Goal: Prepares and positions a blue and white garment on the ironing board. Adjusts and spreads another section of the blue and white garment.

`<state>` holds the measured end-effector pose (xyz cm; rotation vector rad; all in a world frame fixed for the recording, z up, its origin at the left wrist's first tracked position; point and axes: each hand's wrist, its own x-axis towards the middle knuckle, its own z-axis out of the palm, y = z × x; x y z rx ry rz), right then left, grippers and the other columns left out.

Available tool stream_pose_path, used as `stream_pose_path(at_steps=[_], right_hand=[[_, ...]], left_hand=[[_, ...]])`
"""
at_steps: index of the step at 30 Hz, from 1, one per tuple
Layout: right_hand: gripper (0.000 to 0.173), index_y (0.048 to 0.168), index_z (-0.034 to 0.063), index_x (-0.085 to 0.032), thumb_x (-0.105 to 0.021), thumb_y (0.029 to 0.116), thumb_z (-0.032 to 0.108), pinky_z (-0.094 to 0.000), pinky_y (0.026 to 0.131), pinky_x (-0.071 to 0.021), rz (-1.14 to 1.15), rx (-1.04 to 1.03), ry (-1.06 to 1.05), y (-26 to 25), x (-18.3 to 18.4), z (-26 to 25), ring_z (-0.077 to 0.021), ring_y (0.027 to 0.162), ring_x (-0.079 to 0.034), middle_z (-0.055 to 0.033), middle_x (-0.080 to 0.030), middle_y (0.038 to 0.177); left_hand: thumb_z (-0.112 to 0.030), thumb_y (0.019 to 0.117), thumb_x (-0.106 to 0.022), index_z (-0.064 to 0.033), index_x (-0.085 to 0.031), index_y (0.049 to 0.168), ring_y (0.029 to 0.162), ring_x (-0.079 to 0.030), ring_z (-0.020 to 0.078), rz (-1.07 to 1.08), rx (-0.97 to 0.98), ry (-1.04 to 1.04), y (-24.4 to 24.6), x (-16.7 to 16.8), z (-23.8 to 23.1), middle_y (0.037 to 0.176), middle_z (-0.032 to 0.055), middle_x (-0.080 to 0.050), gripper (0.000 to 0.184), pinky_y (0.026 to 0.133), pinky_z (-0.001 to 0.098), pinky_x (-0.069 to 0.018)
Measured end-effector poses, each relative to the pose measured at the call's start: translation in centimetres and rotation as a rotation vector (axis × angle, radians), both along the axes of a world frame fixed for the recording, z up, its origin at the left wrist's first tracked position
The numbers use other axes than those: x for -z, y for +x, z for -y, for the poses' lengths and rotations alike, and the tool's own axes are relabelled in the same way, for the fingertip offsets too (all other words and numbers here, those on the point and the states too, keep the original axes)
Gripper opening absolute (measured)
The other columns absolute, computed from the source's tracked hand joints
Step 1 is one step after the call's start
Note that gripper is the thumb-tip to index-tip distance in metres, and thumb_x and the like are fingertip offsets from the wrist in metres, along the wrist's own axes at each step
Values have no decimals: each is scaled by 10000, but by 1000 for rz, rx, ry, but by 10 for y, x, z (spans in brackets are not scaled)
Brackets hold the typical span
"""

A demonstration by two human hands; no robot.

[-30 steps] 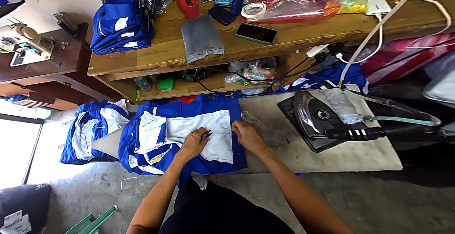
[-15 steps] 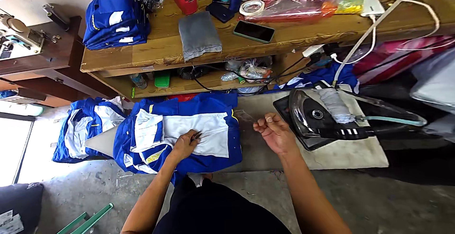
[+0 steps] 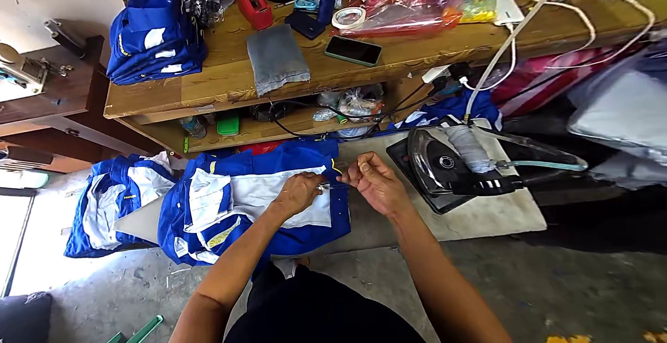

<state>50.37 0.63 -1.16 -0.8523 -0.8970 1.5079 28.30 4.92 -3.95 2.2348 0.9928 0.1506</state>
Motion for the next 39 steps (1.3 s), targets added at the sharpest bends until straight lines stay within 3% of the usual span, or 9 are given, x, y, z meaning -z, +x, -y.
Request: stream_pose_path(at_steps=[3, 17, 21, 25, 29, 32, 35, 37, 39], right_hand=[[197, 993, 201, -592, -416, 1075, 163, -431, 886, -598, -6, 9, 14, 3, -7, 5, -144, 756, -680, 40, -627, 742], [232, 992, 184, -589, -381, 1077, 126, -440, 901, -595, -39, -26, -44, 8, -15, 11, -155, 777, -692, 22, -642, 751], [227, 981, 198, -608, -408, 1071, 140, -373, 800, -608, -61, -32, -53, 14, -21, 14, -121, 693, -656, 43, -603, 707], [158, 999, 142, -613, -472, 1043, 86, -258, 650, -579, 202, 145, -61, 30, -10, 8, -65, 600, -611, 55, -604, 682], [143, 1100, 42, -651, -588, 1019, 142, -204, 580, -471, 677, 207, -157, 33, 21, 2, -30, 614, -531, 37, -589, 764], [421, 1211, 12, -664, -595, 1027, 385, -397, 729, -520, 1039, 26, -211, 16, 32, 3, -180, 750, -599, -103, -659, 889], [673, 1093, -42, -669, -596, 965, 614, -614, 876, -513, 1235, -157, -344, -3, 45, 5, -387, 938, -665, -237, -677, 981], [614, 991, -70, -672, -556, 1022, 532, -629, 868, -497, 1278, -316, -345, -11, 59, 12, -415, 937, -659, -266, -669, 946], [528, 997, -94, -675, -524, 1069, 407, -626, 913, -486, 1256, -513, -339, -7, 64, 23, -434, 993, -655, -294, -670, 986]], left_hand=[[-159, 1022, -561, -68, -679, 1285, 1189, -657, 318, -41, 19, -7, 8, 6, -2, 1218, 157, -707, 302, 1054, 500, -493], [-186, 1052, -515, -68, -692, 1239, 1125, -683, 324, -56, 71, 13, 24, 4, -3, 1155, 159, -722, 283, 1004, 514, -509], [-185, 1055, -501, -81, -704, 1233, 1107, -692, 313, -2, 40, 27, 20, 12, -1, 1134, 149, -732, 289, 992, 505, -520], [-205, 1008, -586, -33, -675, 1267, 1189, -649, 326, 8, -79, -19, -4, 26, 7, 1214, 169, -704, 323, 1066, 480, -490], [-268, 971, -642, -56, -660, 1260, 1067, -692, 365, -114, -98, -237, -43, 31, 34, 1132, 185, -715, 359, 943, 599, -532], [-205, 999, -604, -18, -708, 1150, 1036, -700, 374, -109, 38, -314, -56, 30, 72, 1063, 196, -732, 262, 944, 611, -522], [-238, 1010, -577, -10, -700, 1073, 965, -695, 380, -136, 93, -394, -59, 28, 93, 974, 203, -719, 267, 887, 608, -518], [-267, 1019, -581, -1, -704, 1069, 935, -688, 346, -42, 26, -433, -64, 24, 96, 962, 194, -712, 297, 883, 568, -521], [-248, 1024, -590, -2, -709, 1172, 939, -722, 275, 105, -243, -346, -77, 12, 96, 1014, 161, -742, 311, 911, 498, -567]])
